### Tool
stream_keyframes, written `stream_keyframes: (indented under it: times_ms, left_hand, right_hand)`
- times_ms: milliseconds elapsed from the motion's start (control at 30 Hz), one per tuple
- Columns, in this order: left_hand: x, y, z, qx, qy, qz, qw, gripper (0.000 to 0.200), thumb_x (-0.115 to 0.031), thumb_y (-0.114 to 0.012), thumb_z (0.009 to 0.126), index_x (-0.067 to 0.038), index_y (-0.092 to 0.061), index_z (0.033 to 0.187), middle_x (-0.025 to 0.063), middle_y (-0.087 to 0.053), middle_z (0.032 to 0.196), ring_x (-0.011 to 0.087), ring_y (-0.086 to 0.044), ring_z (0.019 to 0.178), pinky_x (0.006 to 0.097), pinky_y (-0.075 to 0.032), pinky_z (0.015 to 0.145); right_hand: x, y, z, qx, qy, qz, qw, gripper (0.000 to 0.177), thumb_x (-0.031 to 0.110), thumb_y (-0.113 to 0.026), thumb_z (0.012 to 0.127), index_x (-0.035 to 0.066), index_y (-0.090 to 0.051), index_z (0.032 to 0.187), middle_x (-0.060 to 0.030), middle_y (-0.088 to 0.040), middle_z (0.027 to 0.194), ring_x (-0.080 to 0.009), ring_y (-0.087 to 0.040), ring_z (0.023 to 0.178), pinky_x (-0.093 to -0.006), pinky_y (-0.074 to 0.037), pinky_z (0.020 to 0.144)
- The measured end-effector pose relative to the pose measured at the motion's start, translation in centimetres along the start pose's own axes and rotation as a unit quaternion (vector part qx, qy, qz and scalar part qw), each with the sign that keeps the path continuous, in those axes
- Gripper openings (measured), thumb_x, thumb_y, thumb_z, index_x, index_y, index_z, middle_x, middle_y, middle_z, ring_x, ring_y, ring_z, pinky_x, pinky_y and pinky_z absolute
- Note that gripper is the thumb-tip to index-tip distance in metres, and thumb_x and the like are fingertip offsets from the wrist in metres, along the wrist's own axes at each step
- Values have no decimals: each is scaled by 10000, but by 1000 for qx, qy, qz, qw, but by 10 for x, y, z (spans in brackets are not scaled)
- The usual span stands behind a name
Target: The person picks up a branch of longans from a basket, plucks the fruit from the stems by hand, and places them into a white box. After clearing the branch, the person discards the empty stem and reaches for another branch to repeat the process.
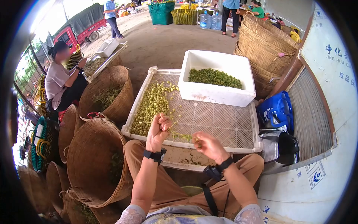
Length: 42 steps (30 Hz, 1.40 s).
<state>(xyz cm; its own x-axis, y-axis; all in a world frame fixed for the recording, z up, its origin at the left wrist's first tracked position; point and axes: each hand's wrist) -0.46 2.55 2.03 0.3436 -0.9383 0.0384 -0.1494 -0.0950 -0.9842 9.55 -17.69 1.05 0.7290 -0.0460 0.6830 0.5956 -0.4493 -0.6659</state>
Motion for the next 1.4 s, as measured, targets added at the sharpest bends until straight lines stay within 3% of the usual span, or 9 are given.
stream_keyframes:
  times_ms: [100,233,733,800,1033,1100,1233,1300,1400]
  left_hand:
    - [3,2,1,-3,-7,24,1000,188,-129,-390,909,-74,-457,742,-26,-356,571,72,-240,453,209,-242,406]
    - [-1,2,-3,-8,-22,57,998,176,-128,-402,903,-83,-452,740,-30,-355,570,66,-238,447,204,-246,406]
    - [2,0,-3,-2,-45,111,993,201,-162,-376,933,-91,-434,754,-35,-343,570,63,-230,453,204,-241,417]
    - [6,-2,-4,-8,-49,115,992,206,-169,-371,938,-92,-433,757,-35,-344,570,64,-231,454,205,-241,418]
    - [13,3,-3,-25,-41,135,990,208,-177,-363,944,-96,-432,765,-37,-350,572,66,-234,456,204,-242,421]
    - [12,-1,-5,-27,-37,133,990,206,-174,-365,942,-96,-431,764,-37,-350,572,65,-232,455,204,-243,420]
    - [-2,-9,-7,-22,-71,123,990,194,-155,-376,927,-92,-430,752,-38,-337,568,59,-225,452,204,-244,417]
    - [-4,-9,-6,-14,-79,144,986,174,-135,-391,911,-88,-436,751,-40,-311,561,63,-228,452,206,-242,417]
    - [10,-10,-10,-51,-60,269,960,167,-127,-398,908,-81,-450,756,-38,-334,575,70,-256,458,209,-240,420]
  right_hand:
    - [-3,-16,2,17,-48,48,998,202,222,-546,874,34,-542,946,-64,-550,762,-126,-473,604,-207,-359,473]
    - [-5,-8,5,75,-50,43,995,222,228,-514,892,37,-527,1004,-82,-537,756,-128,-472,602,-218,-351,454]
    - [-10,-11,4,5,25,22,999,89,122,-556,866,34,-551,848,-35,-524,639,-78,-445,523,-198,-322,430]
    - [-14,-11,7,-84,75,-157,981,74,88,-554,861,37,-537,810,-19,-508,616,-66,-427,505,-196,-307,420]
    - [-29,-1,23,-115,132,-308,935,74,40,-548,848,64,-521,783,13,-471,603,-48,-395,497,-193,-295,424]
    - [-33,9,27,-112,196,-391,892,64,92,-543,864,62,-532,808,19,-481,634,-43,-422,561,-205,-338,481]
    - [-22,19,13,-144,86,-328,930,86,108,-513,884,36,-542,847,17,-482,666,-57,-438,583,-211,-345,493]
    - [-14,16,7,-72,38,-116,990,127,114,-490,896,4,-554,904,11,-492,689,-80,-454,588,-216,-353,497]
    - [10,-3,2,-55,67,3,996,156,107,-491,893,-17,-555,963,-2,-513,718,-89,-469,596,-215,-363,495]
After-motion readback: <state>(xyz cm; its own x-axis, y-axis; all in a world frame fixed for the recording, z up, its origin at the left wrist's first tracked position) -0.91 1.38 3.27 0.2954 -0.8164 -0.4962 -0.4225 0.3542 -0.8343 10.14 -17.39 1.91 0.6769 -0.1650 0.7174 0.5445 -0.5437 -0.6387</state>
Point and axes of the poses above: each hand's wrist, its own z-axis towards the middle knuckle, its own y-axis out of the back of the hand, x = y × z
